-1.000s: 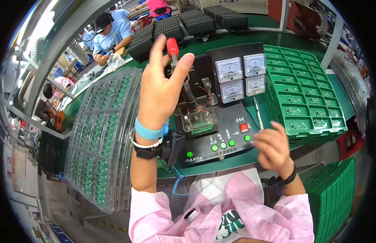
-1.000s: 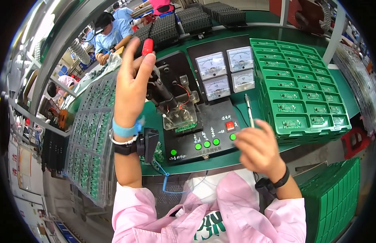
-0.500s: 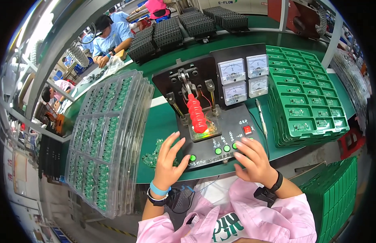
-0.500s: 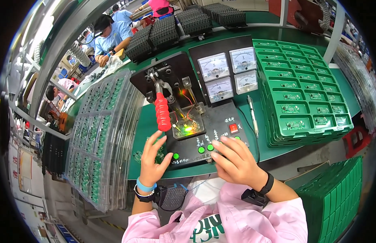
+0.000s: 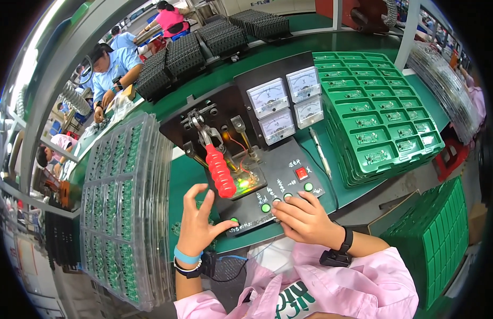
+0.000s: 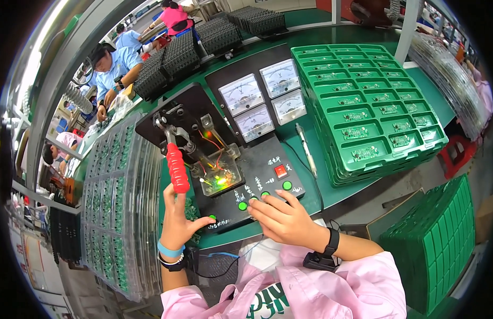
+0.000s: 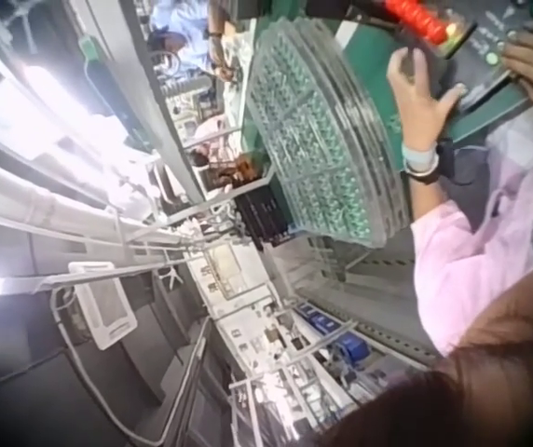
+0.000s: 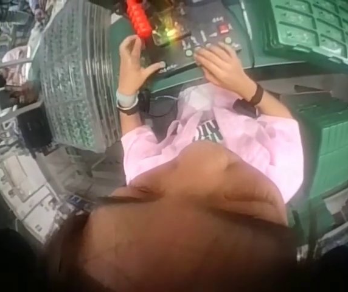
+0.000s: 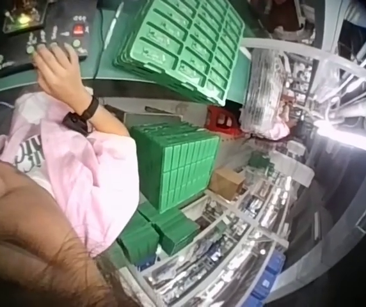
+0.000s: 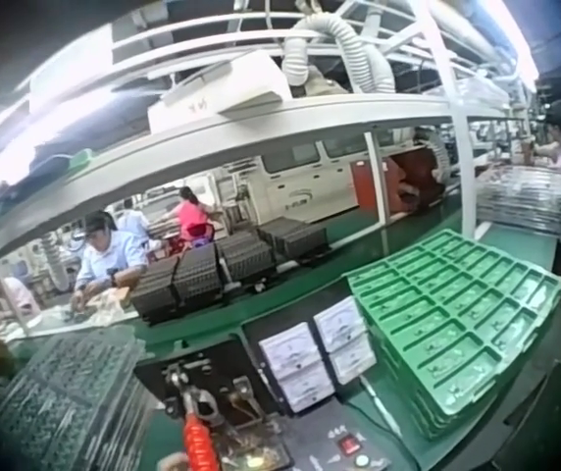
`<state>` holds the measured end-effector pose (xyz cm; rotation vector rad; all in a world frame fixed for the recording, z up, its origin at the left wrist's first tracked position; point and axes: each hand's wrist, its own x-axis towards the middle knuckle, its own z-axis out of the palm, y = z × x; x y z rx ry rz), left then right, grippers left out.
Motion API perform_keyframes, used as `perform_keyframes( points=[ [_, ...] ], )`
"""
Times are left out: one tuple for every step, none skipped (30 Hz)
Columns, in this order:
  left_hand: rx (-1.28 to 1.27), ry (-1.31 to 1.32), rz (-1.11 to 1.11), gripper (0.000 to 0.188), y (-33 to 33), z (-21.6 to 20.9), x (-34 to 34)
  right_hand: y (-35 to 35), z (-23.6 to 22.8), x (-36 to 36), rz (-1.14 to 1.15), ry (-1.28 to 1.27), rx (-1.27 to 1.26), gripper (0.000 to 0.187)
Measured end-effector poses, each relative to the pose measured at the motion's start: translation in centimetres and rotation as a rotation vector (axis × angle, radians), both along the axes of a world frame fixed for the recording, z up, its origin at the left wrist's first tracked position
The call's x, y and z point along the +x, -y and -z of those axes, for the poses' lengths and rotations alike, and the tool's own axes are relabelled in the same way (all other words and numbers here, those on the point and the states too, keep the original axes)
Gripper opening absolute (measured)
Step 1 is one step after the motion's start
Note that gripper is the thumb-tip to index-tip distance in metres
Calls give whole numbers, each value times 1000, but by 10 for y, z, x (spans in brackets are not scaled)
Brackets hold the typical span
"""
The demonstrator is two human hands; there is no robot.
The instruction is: The person picks up a circuit board from a pile, places it into a testing machine, and lowers a red handle. After pressing buttons on the machine, they lift the handle, remove the circuit board, and place it into a green tray.
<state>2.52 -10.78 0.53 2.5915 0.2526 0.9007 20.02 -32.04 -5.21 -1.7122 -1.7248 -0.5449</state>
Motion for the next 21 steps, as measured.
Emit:
perform_keyframes(
  points=[
    [-1,-1,2,70,-3,-6,3,0,0,0,2,-1,-1,40],
    [40,-136,20,73,-5,-14,5,0,-2,0,-4,-17,2,40],
    [82,-270,38,75,-8,-21,6,0,-5,0,-10,-32,5,40],
    [123,-405,56,78,-9,-24,5,0,-7,0,-16,-48,7,40],
    [127,-403,59,78,-10,-25,6,-2,-9,1,-11,-46,11,40],
    [124,-393,59,78,-9,-24,6,-5,-11,3,-44,-108,-16,39],
    [121,-383,60,78,-6,-22,6,-9,-14,7,-77,-169,-42,38],
    [118,-373,61,77,-5,-20,6,-13,-18,12,-110,-231,-69,36],
    [118,-375,64,77,-2,-18,5,-26,-38,12,-141,-361,37,43],
    [91,-279,68,73,3,-16,2,-47,-70,11,-185,-490,146,50],
    [68,-181,64,68,6,-17,-4,-66,-97,14,-306,-378,261,60],
    [42,-82,71,64,5,-16,-7,-86,-123,22,-414,-264,374,72],
    [39,-81,80,64,4,-14,-5,-108,-148,39,-546,-70,459,77],
    [44,-54,63,57,5,-14,-9,-129,-167,49,-618,-107,534,77],
    [54,-24,48,51,8,-17,-12,-144,-190,59,-681,-132,611,77],
    [59,6,38,44,10,-17,-14,-155,-203,64,-657,-384,664,71],
    [57,-2,9,44,10,-18,-20,-164,-217,61,-629,-587,624,52],
    [63,-11,-61,40,6,-18,-24,-176,-215,66,-563,-697,598,46],
    [69,-19,-128,37,1,-18,-25,-186,-214,72,-495,-805,576,40],
    [81,-30,-206,33,-3,-21,-33,-192,-201,82,-407,-823,584,45],
    [77,-40,-249,33,-12,-18,-45,-182,-192,79,-313,-637,663,45]
  ],
)
